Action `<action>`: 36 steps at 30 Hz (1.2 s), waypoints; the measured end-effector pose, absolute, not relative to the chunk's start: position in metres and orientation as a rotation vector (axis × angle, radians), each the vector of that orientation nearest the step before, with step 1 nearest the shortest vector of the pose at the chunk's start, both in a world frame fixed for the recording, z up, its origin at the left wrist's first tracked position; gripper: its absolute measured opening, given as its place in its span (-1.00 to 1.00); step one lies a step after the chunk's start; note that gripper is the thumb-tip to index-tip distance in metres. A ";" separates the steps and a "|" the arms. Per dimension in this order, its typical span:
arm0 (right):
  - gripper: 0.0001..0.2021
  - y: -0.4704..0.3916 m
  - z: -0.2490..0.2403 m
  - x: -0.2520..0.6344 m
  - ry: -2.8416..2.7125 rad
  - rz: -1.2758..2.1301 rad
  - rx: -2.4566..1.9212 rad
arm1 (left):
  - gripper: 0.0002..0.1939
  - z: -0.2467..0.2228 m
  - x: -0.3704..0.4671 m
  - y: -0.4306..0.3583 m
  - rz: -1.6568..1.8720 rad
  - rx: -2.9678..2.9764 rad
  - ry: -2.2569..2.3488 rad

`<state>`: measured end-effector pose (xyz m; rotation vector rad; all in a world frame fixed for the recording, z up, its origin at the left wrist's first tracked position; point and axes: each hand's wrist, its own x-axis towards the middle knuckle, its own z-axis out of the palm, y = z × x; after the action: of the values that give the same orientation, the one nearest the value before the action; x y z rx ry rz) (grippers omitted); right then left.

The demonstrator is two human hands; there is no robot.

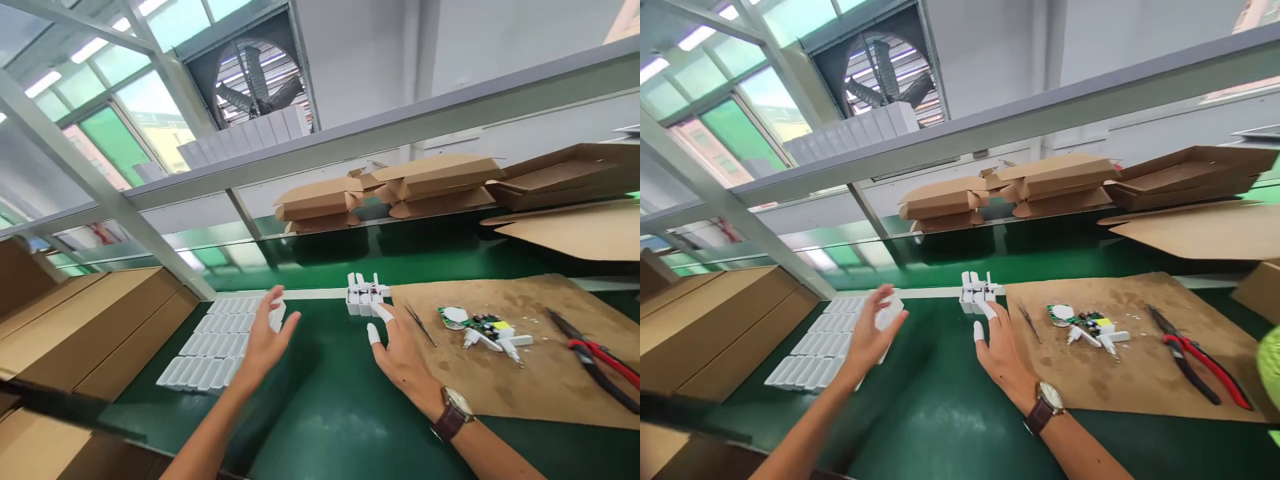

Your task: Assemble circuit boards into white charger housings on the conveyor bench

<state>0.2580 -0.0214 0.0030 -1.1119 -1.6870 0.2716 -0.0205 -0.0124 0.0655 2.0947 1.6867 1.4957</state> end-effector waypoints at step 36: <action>-0.82 -0.008 0.046 0.387 -1.829 0.095 -1.972 | -0.91 -0.016 0.020 -0.020 1.122 2.560 1.084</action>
<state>0.3872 -0.0083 0.0463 -1.9721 -1.8289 0.0951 0.0203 -0.0199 -0.0164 2.5599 1.0838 1.1222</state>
